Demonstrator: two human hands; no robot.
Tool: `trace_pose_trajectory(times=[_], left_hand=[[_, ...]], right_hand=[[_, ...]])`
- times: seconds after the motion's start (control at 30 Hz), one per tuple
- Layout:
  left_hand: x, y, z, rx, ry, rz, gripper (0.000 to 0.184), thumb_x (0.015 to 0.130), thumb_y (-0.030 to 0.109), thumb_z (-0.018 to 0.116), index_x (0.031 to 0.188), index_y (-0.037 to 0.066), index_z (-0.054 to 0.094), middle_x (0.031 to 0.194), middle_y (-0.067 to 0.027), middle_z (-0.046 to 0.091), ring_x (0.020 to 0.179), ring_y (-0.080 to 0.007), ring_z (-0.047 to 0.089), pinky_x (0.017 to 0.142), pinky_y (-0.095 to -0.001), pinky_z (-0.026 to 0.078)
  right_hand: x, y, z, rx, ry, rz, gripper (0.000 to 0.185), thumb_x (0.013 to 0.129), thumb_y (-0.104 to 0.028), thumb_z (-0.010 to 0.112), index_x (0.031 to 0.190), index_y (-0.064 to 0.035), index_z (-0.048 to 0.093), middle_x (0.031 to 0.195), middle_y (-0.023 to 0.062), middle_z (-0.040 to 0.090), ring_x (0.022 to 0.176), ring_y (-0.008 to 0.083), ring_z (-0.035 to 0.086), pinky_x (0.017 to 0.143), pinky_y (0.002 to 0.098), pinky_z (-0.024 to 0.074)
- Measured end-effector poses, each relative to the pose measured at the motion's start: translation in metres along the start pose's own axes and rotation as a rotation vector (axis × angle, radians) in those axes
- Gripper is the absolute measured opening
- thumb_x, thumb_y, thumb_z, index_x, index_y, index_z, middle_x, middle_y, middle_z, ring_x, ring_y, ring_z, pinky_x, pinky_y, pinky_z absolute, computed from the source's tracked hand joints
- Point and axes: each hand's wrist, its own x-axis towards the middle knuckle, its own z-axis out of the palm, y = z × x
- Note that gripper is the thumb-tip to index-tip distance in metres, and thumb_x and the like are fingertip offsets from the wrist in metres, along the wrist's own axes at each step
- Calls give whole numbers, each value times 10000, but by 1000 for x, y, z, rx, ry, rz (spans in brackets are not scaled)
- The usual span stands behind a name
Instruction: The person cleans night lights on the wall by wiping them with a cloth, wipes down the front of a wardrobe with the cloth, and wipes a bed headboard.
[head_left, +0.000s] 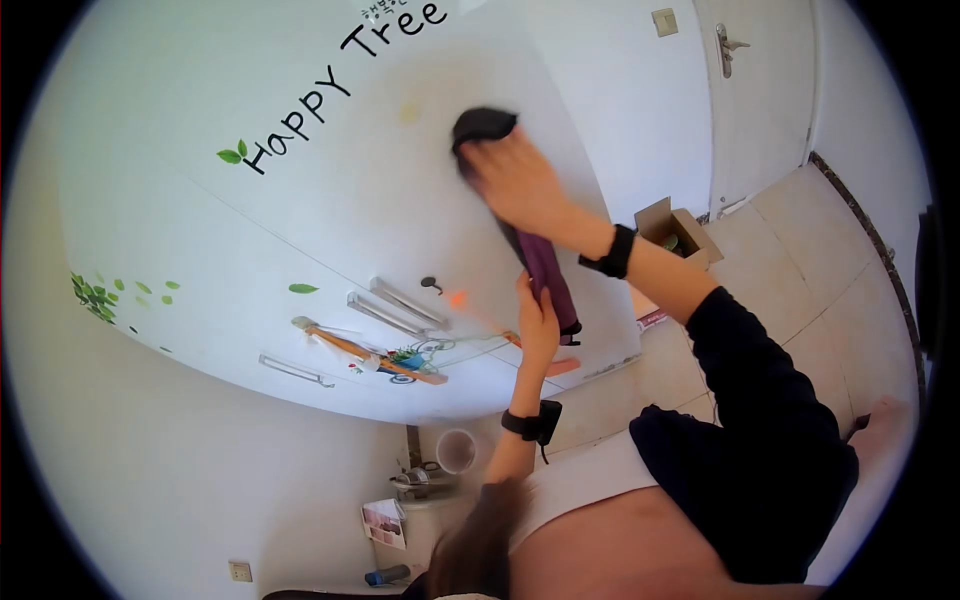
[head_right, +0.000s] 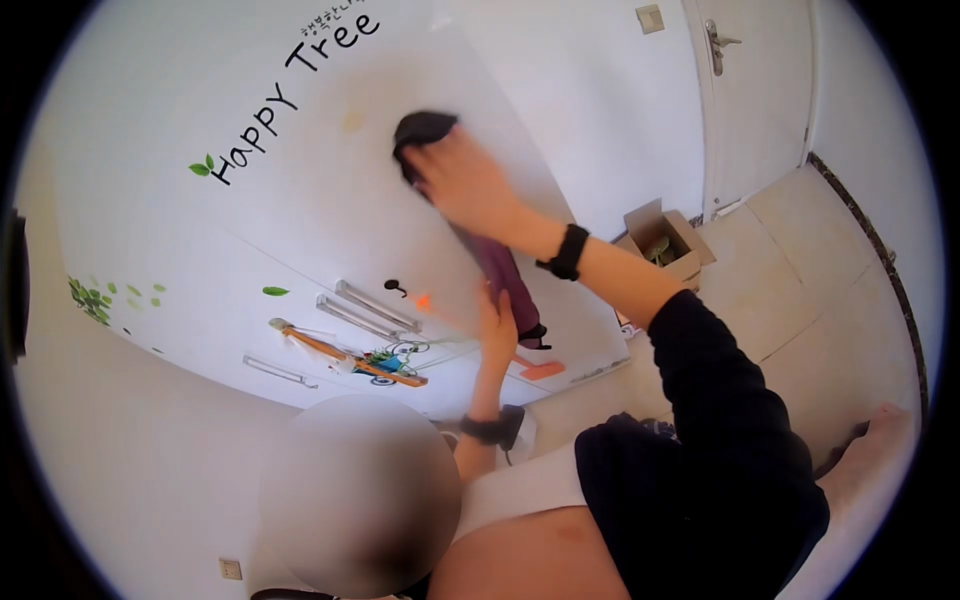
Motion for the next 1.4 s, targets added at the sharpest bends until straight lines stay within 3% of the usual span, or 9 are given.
trace_pose_trajectory(times=[0.07,0.2,0.4,0.5,0.67,0.77,0.97,1.1,1.4], left_hand=[[-3,-2,-5,-2,-57,-134,444,912,106,468,1307,-32,319,1291,-241,393,1182,-333,426,985,-390,335],[-41,-56,1,88,-312,-167,442,867,81,507,1280,22,358,1167,-243,496,1068,-350,512,886,-391,410],[-60,-62,-5,38,-647,-311,389,814,77,557,1189,43,459,1031,-230,579,914,-364,574,789,-385,443],[-45,-39,2,88,-599,-223,389,826,80,555,1198,32,450,1034,-232,575,896,-363,573,785,-382,443],[-8,-1,31,-79,-96,75,442,868,103,529,1265,16,354,1042,-285,543,908,-426,552,796,-414,437],[14,41,34,-18,-195,68,445,872,105,521,1262,19,326,1040,-303,533,936,-458,537,804,-440,435],[-43,-27,65,174,-630,-170,394,824,100,547,1158,7,361,1033,-298,545,956,-456,531,799,-483,430],[-98,-73,60,308,-1031,-240,435,764,57,578,1148,27,376,1004,-269,570,948,-435,544,793,-486,433],[-144,-38,8,240,-479,-349,310,693,-35,547,990,39,496,986,-204,581,934,-397,551,764,-454,436]], right_hand=[[-17,-10,10,88,-171,-99,346,786,-202,597,1080,-21,574,1040,126,585,995,280,533,959,396,388],[-108,-9,37,203,-216,-480,265,818,-162,540,1045,-41,602,1088,127,579,1084,273,512,972,366,392],[-178,12,27,168,-526,-516,280,848,-160,474,1106,-97,563,1153,45,541,1139,213,455,1038,318,314],[-140,20,-9,185,-839,-293,232,847,-164,481,1047,-107,581,1092,39,558,1097,212,473,1024,304,324],[-42,46,-23,-77,-44,-83,372,773,-259,623,1102,-91,583,988,76,584,945,257,532,936,373,401],[-24,58,-24,-31,75,-93,408,751,-252,645,1105,-70,558,1029,93,556,947,277,527,941,409,389],[-175,64,-21,-165,-310,-57,329,760,-300,626,1007,-84,603,859,91,579,904,265,541,953,434,387],[-286,49,-44,-51,-641,89,443,805,-281,594,1141,-3,516,1117,190,521,1126,351,447,1015,453,313],[-280,-20,-56,464,-533,513,634,868,-227,513,1322,124,241,1359,300,286,1240,435,316,1062,418,221]])
